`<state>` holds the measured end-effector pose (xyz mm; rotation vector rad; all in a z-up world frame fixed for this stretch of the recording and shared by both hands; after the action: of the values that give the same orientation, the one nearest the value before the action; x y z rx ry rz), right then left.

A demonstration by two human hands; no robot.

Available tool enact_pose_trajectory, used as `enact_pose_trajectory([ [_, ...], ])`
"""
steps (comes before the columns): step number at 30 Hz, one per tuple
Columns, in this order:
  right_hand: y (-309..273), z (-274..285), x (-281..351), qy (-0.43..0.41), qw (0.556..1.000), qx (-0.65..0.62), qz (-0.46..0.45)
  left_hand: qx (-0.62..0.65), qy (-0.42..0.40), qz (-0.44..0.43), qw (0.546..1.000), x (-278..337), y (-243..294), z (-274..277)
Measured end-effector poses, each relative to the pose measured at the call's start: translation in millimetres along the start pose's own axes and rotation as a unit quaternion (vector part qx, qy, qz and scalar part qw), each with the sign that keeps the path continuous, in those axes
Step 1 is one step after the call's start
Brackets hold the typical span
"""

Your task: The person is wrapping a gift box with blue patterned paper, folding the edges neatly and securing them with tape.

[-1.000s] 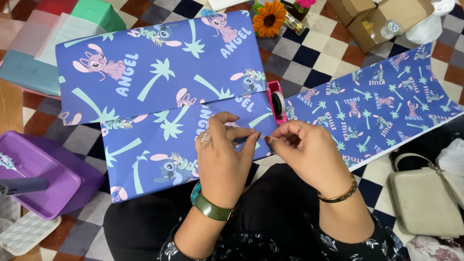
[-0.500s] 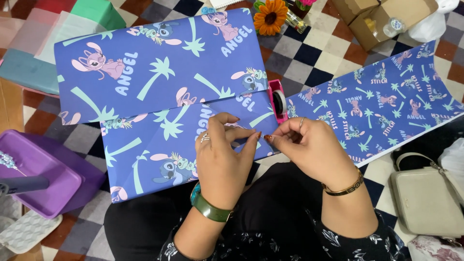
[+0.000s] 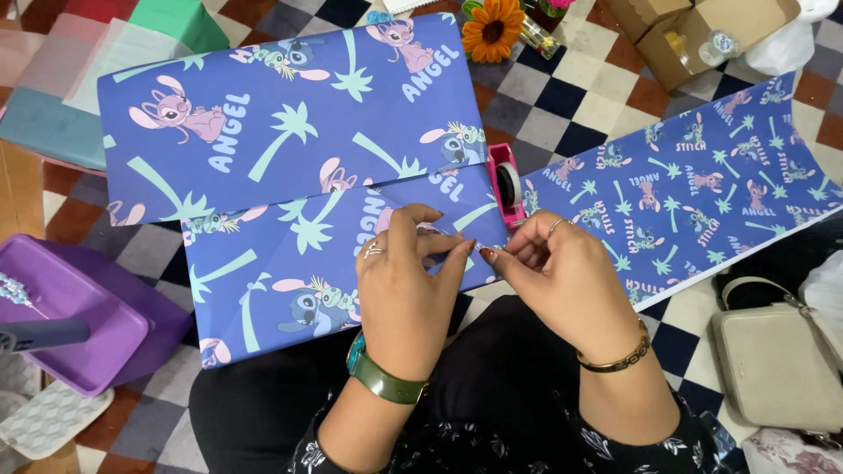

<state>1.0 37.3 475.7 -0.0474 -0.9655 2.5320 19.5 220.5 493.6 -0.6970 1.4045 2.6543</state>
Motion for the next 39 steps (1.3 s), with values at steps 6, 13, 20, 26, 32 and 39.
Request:
enact_pose_trajectory([
  [6, 6, -14, -7, -0.065, 0.987, -0.136, 0.056, 0.007, 0.005, 0.020, 1.000, -1, -2, 3],
  [13, 16, -47, -20, -0.063, 0.960, -0.273, 0.030, 0.039, 0.003, 0.081, 0.996, -8, -2, 6],
  [20, 24, -54, -18, -0.077, 0.945, -0.319, 0.004, 0.033, -0.001, 0.076, 0.997, -7, -6, 4],
  [26, 23, -53, -17, -0.081, 0.945, -0.317, 0.025, 0.034, 0.005, 0.047, 0.998, -7, -2, 7],
  [32, 19, -50, -18, -0.081, 0.943, -0.322, -0.019, 0.022, 0.003, 0.030, 0.999, -6, 0, 7],
  [39, 17, -50, -17, -0.035, 0.949, -0.313, -0.028, -0.009, 0.025, 0.014, 1.000, -4, 1, 7],
])
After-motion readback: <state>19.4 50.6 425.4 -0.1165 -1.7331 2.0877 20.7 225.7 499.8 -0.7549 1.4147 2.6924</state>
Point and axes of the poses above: each hand's wrist, its own x-axis away from the middle knuckle, its own z-axis out of the back of the hand, y = z × x, the point moved 10 cm from there along -x, towards the middle knuckle, and after that the axes turned 13 degrees about y, right-handed, at the moved point
